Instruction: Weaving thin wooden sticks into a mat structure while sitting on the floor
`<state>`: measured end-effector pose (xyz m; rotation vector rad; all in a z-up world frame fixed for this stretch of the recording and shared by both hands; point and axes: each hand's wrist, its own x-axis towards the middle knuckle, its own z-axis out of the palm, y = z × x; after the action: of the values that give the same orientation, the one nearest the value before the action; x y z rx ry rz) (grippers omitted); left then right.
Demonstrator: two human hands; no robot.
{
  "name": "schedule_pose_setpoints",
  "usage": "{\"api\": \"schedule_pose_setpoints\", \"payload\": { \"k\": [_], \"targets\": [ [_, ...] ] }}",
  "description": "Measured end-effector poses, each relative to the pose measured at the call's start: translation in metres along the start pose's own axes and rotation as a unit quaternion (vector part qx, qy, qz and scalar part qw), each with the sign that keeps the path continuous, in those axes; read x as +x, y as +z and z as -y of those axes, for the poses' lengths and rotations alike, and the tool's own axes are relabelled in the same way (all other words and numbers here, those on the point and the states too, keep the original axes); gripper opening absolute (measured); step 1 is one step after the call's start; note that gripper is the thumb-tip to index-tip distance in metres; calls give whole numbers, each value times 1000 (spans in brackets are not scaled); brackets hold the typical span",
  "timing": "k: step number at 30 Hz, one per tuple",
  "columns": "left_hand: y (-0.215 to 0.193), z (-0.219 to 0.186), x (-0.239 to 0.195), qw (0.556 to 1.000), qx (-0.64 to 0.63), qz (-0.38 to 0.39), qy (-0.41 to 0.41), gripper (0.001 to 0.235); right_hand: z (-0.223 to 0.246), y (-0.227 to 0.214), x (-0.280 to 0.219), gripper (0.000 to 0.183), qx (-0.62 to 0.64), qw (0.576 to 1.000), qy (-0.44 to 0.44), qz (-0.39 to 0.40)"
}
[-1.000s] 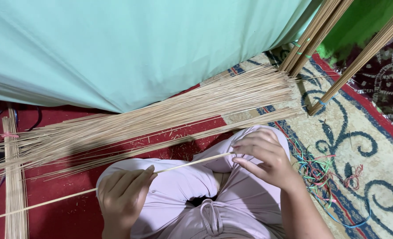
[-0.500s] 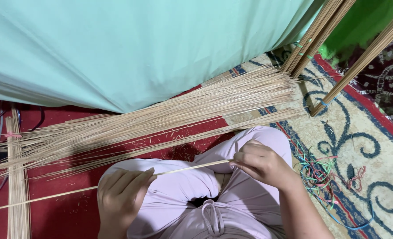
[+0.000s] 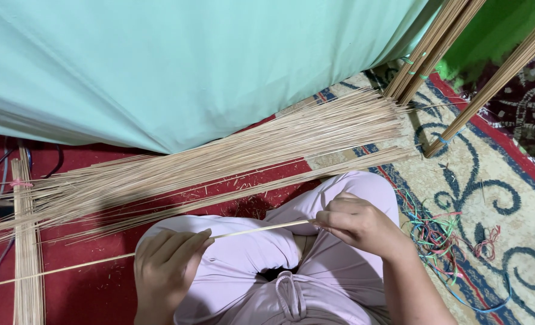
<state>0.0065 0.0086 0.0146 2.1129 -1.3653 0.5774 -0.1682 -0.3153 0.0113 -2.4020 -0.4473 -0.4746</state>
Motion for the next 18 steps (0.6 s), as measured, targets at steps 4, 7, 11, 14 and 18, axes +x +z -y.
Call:
{"api": "schedule_pose_setpoints", "payload": {
  "k": [4, 7, 11, 14, 18],
  "targets": [
    [2, 0, 1, 1000, 3, -5, 8, 13, 0, -3, 0, 12, 11, 1000, 24, -1],
    [3, 1, 0, 1000, 3, -7, 5, 11, 1, -3, 1, 13, 22, 999, 37, 1],
    [4, 2, -1, 1000, 6, -1, -1, 14, 2, -5, 3, 15, 17, 998, 56, 1],
    [6, 4, -2, 1000, 8, -3, 2, 14, -2, -4, 2, 16, 10, 999, 29, -16],
    [14, 8, -2, 999, 44, -16, 5, 8, -1, -4, 13, 10, -46, 996, 2, -76]
  ]
}}
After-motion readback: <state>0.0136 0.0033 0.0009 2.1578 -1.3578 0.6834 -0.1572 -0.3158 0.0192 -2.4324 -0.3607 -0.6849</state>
